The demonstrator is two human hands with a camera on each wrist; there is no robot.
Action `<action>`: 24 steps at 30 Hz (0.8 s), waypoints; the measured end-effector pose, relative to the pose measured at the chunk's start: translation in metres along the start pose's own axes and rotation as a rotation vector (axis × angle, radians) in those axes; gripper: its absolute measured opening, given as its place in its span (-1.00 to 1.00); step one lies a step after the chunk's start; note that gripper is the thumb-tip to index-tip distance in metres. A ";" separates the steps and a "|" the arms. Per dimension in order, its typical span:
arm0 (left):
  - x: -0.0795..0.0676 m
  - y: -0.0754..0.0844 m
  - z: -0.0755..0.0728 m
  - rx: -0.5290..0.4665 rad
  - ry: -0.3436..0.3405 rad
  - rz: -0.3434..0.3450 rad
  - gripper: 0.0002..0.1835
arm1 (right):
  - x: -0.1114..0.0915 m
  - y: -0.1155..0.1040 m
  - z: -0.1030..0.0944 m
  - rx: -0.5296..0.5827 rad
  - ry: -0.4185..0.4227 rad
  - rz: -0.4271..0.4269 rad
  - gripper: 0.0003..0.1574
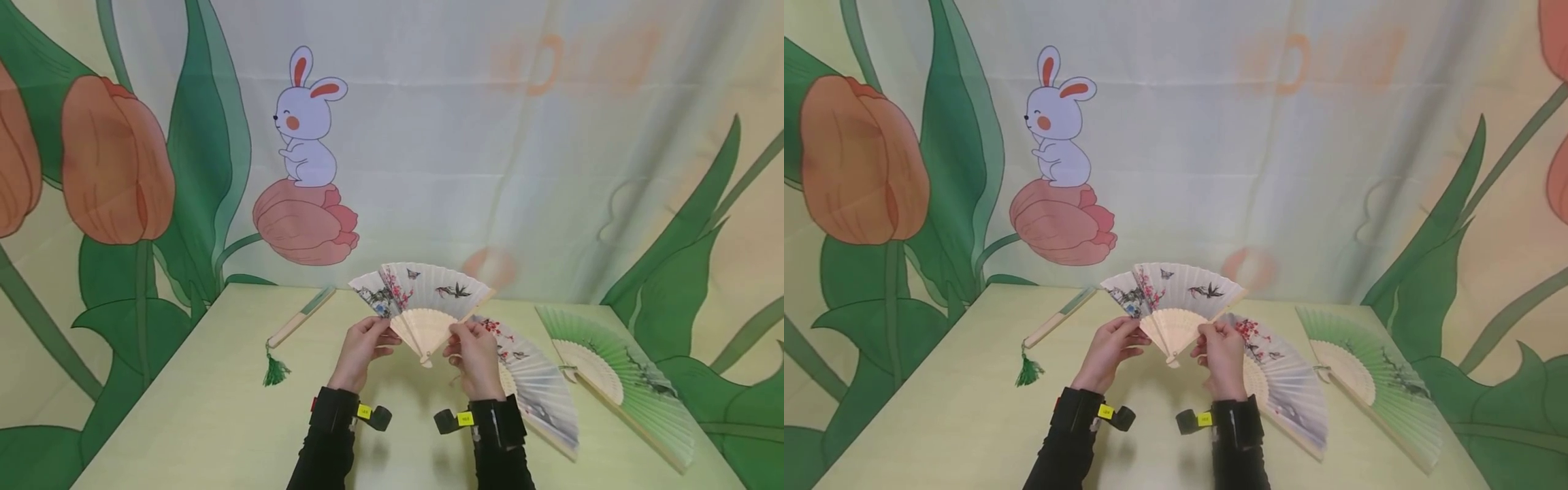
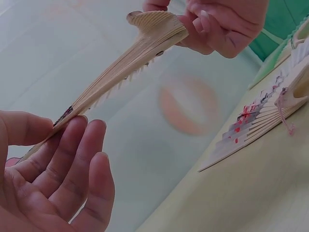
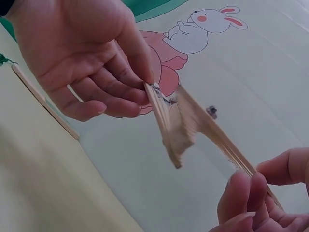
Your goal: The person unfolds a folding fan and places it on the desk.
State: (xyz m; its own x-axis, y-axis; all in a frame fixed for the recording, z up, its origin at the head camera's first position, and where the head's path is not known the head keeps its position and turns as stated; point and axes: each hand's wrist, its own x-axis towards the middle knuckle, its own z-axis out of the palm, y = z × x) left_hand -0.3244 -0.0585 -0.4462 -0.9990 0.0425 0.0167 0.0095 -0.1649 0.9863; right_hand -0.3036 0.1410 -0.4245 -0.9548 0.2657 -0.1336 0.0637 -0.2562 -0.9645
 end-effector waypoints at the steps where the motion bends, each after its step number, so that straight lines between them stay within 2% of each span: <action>1: 0.000 0.000 0.000 0.001 0.000 0.000 -0.73 | 0.000 0.000 0.000 0.007 -0.003 0.000 -0.87; 13: 0.002 -0.001 -0.008 -0.024 0.033 -0.007 -0.76 | 0.001 -0.001 -0.006 0.136 -0.028 0.014 -0.98; 24: 0.001 0.001 -0.015 -0.035 0.077 -0.007 -0.74 | 0.000 -0.005 -0.009 0.195 -0.032 0.051 -0.79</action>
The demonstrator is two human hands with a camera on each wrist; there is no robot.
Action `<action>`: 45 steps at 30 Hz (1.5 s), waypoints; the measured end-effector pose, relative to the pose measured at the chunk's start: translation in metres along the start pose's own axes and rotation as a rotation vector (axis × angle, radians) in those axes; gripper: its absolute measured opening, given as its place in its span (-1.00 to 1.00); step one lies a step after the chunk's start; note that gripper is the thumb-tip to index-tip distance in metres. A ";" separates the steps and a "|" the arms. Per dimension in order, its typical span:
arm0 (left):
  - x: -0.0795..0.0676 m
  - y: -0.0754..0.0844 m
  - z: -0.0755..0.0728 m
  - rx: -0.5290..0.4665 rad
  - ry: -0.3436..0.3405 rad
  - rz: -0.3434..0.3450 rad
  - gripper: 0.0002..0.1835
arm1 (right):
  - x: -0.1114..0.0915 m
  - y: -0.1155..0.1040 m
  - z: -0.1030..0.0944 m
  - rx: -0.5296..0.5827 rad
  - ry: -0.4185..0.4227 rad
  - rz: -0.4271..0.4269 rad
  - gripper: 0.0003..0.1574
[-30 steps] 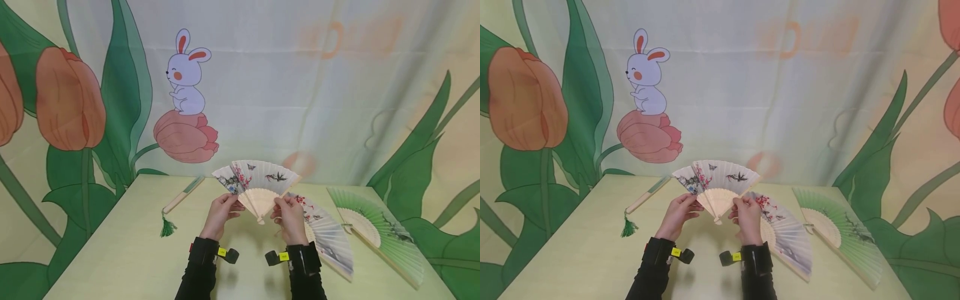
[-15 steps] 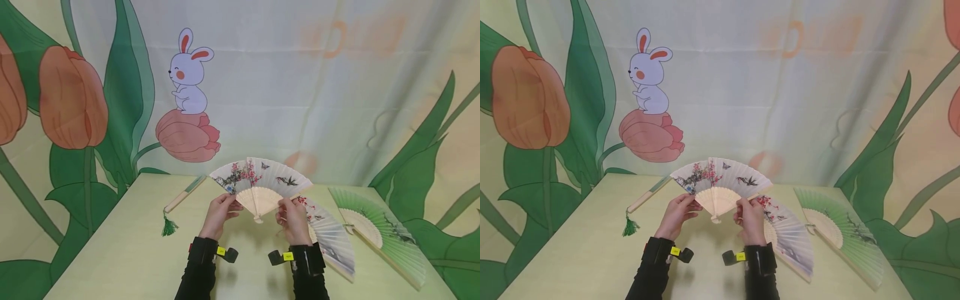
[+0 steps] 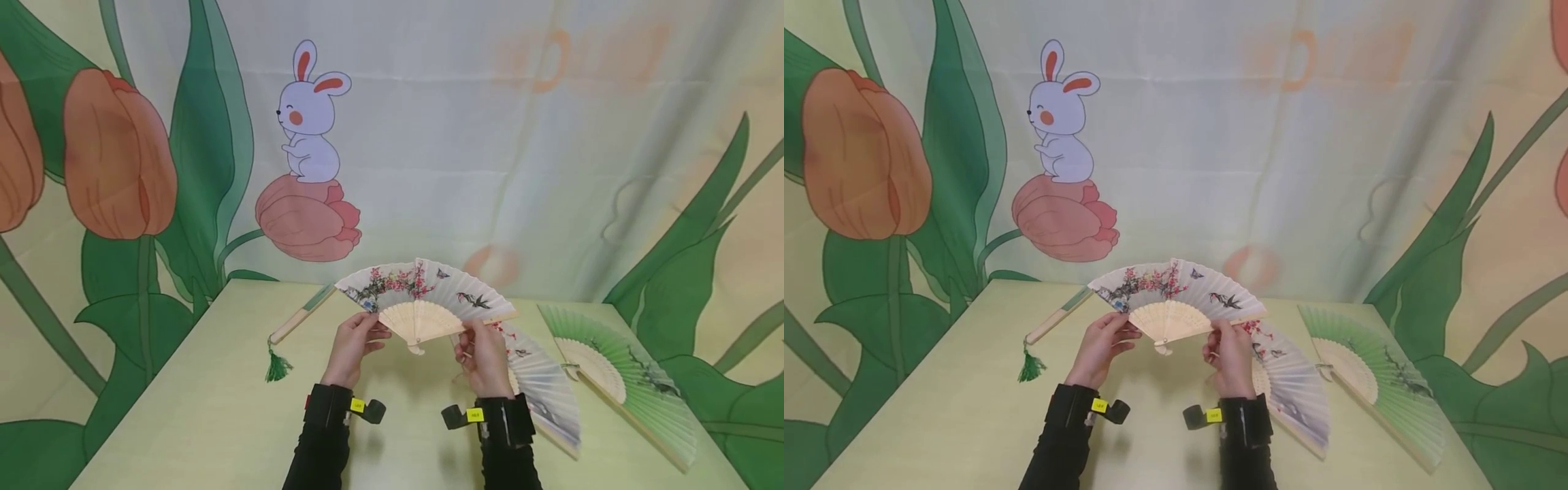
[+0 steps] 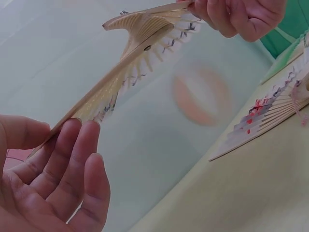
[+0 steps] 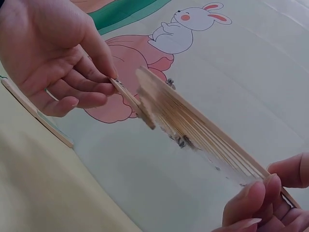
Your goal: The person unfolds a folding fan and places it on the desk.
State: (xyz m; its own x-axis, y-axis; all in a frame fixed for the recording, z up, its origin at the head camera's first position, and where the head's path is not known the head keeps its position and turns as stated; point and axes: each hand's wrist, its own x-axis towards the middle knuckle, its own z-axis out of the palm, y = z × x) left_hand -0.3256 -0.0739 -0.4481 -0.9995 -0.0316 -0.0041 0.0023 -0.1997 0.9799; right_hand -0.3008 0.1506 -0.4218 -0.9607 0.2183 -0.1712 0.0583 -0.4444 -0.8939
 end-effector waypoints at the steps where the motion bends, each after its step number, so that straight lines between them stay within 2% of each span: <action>1: 0.000 0.000 -0.001 -0.002 0.003 0.000 -0.74 | 0.000 0.000 0.000 0.006 0.000 0.001 -0.78; 11: 0.004 -0.002 -0.005 -0.053 0.026 0.023 -0.76 | 0.001 -0.001 0.001 0.028 0.014 -0.028 -0.73; 17: 0.004 -0.002 -0.005 -0.145 0.090 0.035 -0.77 | 0.001 -0.001 0.001 0.048 0.047 -0.047 -0.69; 31: 0.008 -0.002 -0.005 -0.364 0.142 0.019 -0.89 | 0.000 -0.003 -0.001 0.061 0.062 -0.037 -0.65; 38: 0.010 -0.002 -0.003 -0.396 0.163 0.023 -0.92 | 0.001 -0.004 -0.002 0.061 0.065 -0.039 -0.66; 45: 0.012 -0.006 -0.004 -0.399 0.176 0.017 -0.91 | 0.000 -0.006 -0.005 0.075 0.069 -0.049 -0.57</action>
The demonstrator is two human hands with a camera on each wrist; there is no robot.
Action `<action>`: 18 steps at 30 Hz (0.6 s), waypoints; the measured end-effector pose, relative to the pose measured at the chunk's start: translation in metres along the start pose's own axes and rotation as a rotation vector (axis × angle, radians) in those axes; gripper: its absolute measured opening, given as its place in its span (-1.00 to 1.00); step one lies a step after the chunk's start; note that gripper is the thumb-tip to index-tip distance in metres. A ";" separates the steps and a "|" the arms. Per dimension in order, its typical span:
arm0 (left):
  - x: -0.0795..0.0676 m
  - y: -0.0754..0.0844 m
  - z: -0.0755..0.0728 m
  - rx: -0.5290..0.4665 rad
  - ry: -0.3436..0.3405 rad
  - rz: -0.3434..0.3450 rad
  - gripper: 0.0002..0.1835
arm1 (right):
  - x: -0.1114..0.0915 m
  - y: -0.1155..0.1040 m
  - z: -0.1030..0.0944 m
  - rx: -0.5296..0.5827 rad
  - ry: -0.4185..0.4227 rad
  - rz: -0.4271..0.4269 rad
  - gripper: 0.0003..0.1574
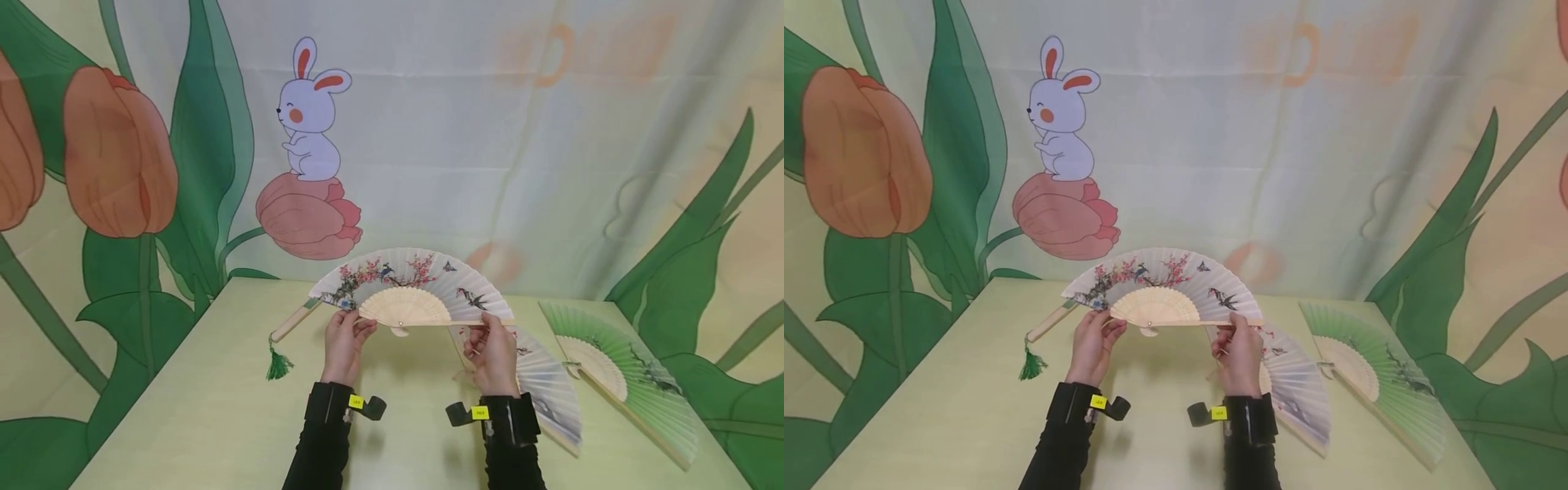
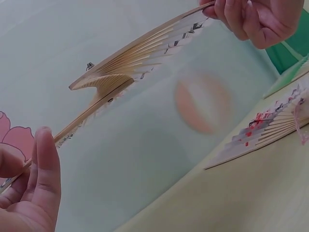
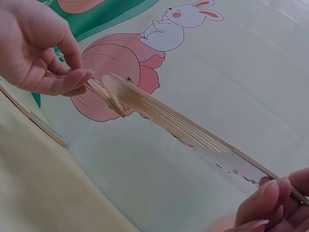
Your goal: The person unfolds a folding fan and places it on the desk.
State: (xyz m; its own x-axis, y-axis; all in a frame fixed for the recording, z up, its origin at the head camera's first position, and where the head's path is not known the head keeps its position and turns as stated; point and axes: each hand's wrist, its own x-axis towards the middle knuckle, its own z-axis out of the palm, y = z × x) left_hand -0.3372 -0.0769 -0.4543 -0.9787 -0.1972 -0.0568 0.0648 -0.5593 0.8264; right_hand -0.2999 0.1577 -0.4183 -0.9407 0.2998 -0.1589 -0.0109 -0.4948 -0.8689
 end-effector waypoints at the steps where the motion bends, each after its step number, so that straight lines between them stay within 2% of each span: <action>1: 0.000 0.000 0.000 0.001 -0.002 -0.006 -0.90 | 0.000 0.000 -0.001 0.005 0.003 -0.001 -0.57; 9: 0.004 -0.003 -0.004 -0.008 -0.061 -0.067 -0.83 | 0.006 -0.008 -0.013 -0.025 0.001 -0.009 -0.69; 15: 0.019 -0.003 -0.015 0.020 -0.086 -0.116 -0.88 | 0.002 -0.010 -0.031 -0.010 -0.086 0.144 -0.81; 18: 0.029 0.001 -0.023 0.048 -0.117 -0.145 -0.90 | -0.002 -0.011 -0.042 -0.087 -0.119 0.188 -0.82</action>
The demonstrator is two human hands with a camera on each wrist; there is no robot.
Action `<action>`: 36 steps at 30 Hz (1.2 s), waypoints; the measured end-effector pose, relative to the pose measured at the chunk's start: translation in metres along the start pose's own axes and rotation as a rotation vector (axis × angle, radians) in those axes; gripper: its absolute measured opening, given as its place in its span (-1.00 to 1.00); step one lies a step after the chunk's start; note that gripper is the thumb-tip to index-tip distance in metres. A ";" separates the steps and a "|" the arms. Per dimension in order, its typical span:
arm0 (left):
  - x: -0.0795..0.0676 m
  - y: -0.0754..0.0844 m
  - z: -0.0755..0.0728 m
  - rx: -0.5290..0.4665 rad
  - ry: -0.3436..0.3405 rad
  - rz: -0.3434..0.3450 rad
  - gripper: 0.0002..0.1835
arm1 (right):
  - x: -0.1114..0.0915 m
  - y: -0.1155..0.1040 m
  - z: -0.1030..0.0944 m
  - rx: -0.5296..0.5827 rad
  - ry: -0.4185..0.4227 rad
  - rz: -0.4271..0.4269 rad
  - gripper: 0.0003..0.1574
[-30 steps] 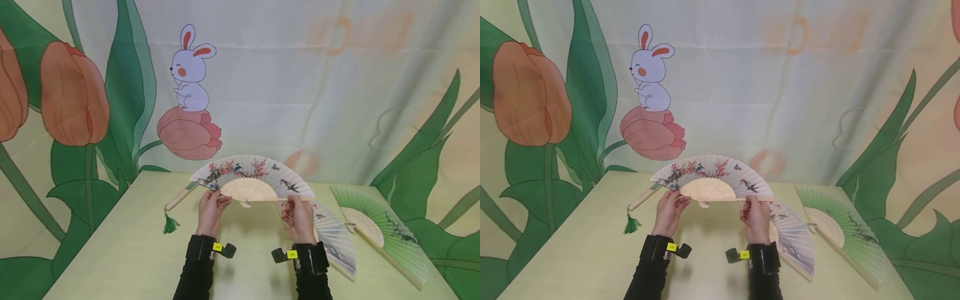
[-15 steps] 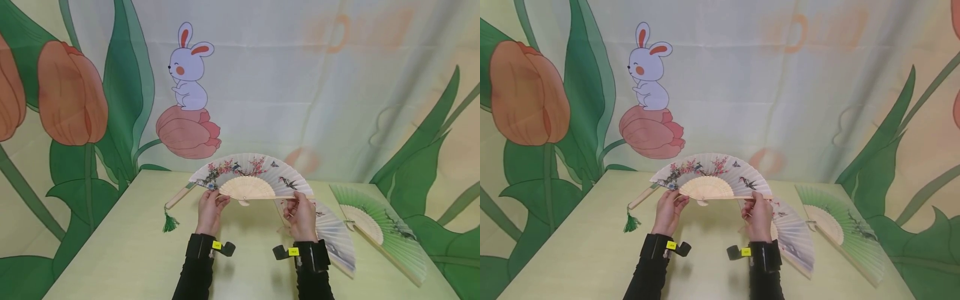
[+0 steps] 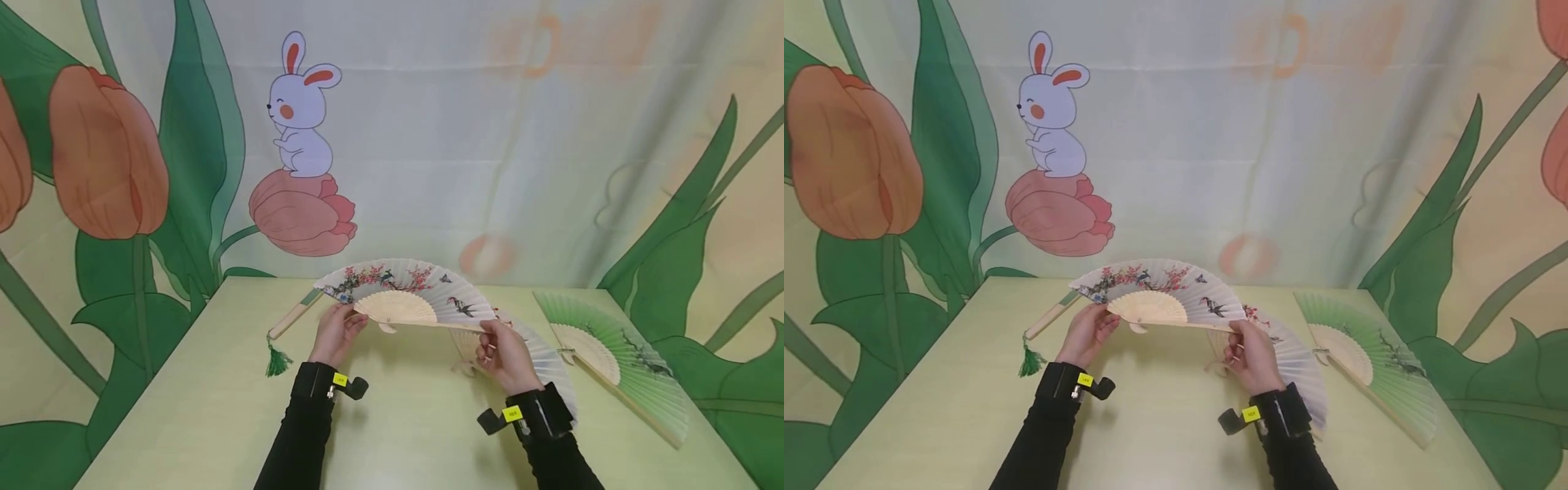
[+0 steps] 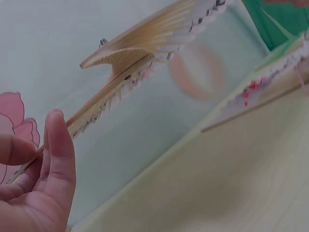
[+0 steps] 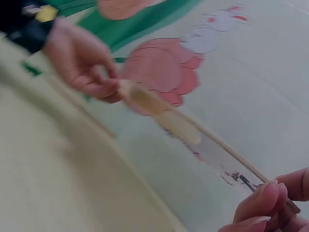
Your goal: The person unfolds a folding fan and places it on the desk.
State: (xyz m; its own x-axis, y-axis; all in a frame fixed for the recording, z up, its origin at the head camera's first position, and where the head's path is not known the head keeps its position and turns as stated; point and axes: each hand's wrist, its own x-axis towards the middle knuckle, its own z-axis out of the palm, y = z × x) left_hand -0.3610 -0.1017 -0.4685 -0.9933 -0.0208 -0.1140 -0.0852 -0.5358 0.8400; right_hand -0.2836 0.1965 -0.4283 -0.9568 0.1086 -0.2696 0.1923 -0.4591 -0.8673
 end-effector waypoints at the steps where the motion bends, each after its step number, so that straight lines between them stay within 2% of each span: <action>1: 0.003 0.002 -0.004 0.010 -0.013 -0.012 -0.92 | -0.002 0.001 -0.003 -0.040 -0.009 0.009 -0.82; 5: 0.015 0.009 -0.019 0.069 -0.043 -0.077 -0.92 | -0.013 0.010 -0.011 -0.211 -0.072 0.064 -0.79; 7: 0.020 0.011 -0.026 0.106 -0.059 -0.107 -0.91 | -0.021 0.016 -0.015 -0.254 -0.131 0.101 -0.77; 13: 0.032 0.012 -0.043 0.264 -0.133 -0.182 -0.89 | -0.051 0.039 -0.024 -0.304 -0.310 0.220 -0.74; 18: 0.036 0.011 -0.053 0.379 -0.147 -0.197 -0.76 | -0.067 0.055 -0.020 -0.355 -0.400 0.242 -0.73; 24: 0.037 0.010 -0.058 0.422 -0.161 -0.204 -0.69 | -0.073 0.068 -0.014 -0.452 -0.432 0.247 -0.68; 30: 0.037 0.012 -0.058 0.445 -0.126 -0.213 -0.46 | -0.074 0.073 -0.012 -0.450 -0.453 0.237 -0.65; 36: 0.037 0.013 -0.060 0.520 -0.086 -0.205 -0.51 | -0.073 0.080 -0.013 -0.424 -0.446 0.253 -0.69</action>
State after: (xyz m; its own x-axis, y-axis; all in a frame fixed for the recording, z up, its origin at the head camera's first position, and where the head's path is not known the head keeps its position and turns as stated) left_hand -0.3946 -0.1600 -0.4935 -0.9531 0.1210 -0.2773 -0.2832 -0.0343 0.9584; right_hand -0.1953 0.1634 -0.4830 -0.8521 -0.3736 -0.3666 0.4045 -0.0256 -0.9142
